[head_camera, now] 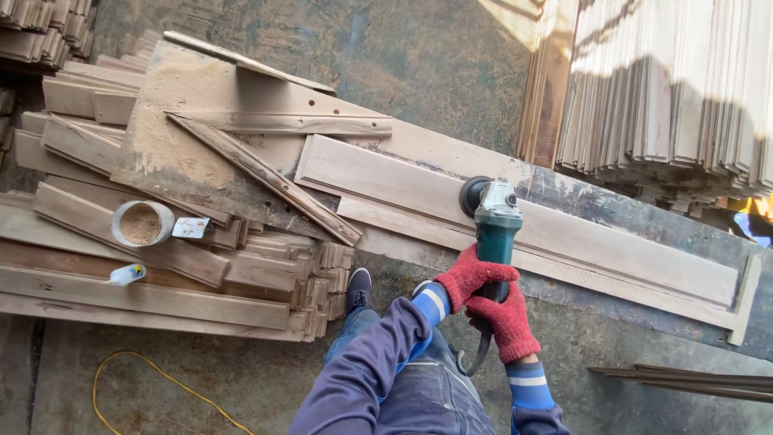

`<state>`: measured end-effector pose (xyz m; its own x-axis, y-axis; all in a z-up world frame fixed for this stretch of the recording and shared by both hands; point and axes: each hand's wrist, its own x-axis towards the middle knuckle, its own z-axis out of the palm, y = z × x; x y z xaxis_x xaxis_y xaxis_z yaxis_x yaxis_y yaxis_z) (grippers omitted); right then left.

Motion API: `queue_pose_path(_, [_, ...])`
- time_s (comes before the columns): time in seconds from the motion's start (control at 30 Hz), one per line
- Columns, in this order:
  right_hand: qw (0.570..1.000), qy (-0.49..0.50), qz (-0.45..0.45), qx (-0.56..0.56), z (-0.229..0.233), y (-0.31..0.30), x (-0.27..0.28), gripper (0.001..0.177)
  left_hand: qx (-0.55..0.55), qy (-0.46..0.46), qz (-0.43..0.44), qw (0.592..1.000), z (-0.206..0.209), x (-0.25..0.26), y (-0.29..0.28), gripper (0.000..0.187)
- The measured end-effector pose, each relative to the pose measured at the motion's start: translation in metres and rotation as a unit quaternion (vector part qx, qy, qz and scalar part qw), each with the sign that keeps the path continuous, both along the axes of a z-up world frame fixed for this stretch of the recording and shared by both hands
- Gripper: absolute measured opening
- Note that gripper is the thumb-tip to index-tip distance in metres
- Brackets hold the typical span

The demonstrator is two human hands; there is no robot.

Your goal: Sanding the edges and surface of wooden planks using a handheld angle grinder with a sanding disc.

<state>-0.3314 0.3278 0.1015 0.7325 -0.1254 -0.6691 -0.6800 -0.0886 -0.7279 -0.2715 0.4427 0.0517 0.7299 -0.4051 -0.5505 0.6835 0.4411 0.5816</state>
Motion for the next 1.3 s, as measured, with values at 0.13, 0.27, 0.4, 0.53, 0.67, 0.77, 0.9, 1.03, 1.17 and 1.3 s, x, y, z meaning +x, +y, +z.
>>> queue_pose_path(0.13, [1.000,0.003,0.006,0.007,-0.005,0.003,0.002,0.049,0.016,-0.019,-0.010,1.000,-0.002,0.002,0.007,0.067])
queue_pose_path(0.27, [1.000,0.026,0.004,-0.003,0.001,0.010,0.006,0.056,0.015,-0.007,-0.012,1.000,-0.001,0.004,0.013,0.072])
queue_pose_path(0.4, [0.999,-0.015,-0.029,-0.036,-0.007,0.026,0.007,0.051,0.095,0.048,0.001,0.994,-0.017,0.006,0.000,0.095])
queue_pose_path(0.53, [0.999,-0.017,-0.026,-0.033,0.002,0.038,0.010,0.050,0.101,0.056,-0.003,0.993,-0.004,0.007,0.015,0.098])
queue_pose_path(0.67, [0.999,-0.013,-0.021,-0.035,0.009,0.048,0.013,0.051,0.089,0.056,0.020,0.994,-0.009,0.007,0.019,0.093])
queue_pose_path(0.77, [0.999,-0.016,-0.020,-0.029,0.007,0.053,0.014,0.051,0.095,0.053,0.024,0.994,-0.007,0.006,0.025,0.091])
queue_pose_path(0.9, [0.999,-0.022,-0.013,-0.027,0.008,0.061,0.016,0.050,0.103,0.051,0.027,0.993,-0.012,0.008,0.029,0.085])
queue_pose_path(1.03, [0.999,-0.022,-0.008,-0.025,0.009,0.069,0.020,0.051,0.093,0.058,0.050,0.993,-0.008,0.008,0.039,0.085])
queue_pose_path(1.17, [0.999,-0.019,0.005,-0.031,0.007,0.074,0.021,0.050,0.092,0.059,0.051,0.993,-0.003,0.007,0.050,0.084])
queue_pose_path(1.3, [0.999,-0.015,0.018,-0.033,0.007,0.081,0.024,0.050,0.090,0.064,0.062,0.992,-0.008,0.007,0.061,0.080])
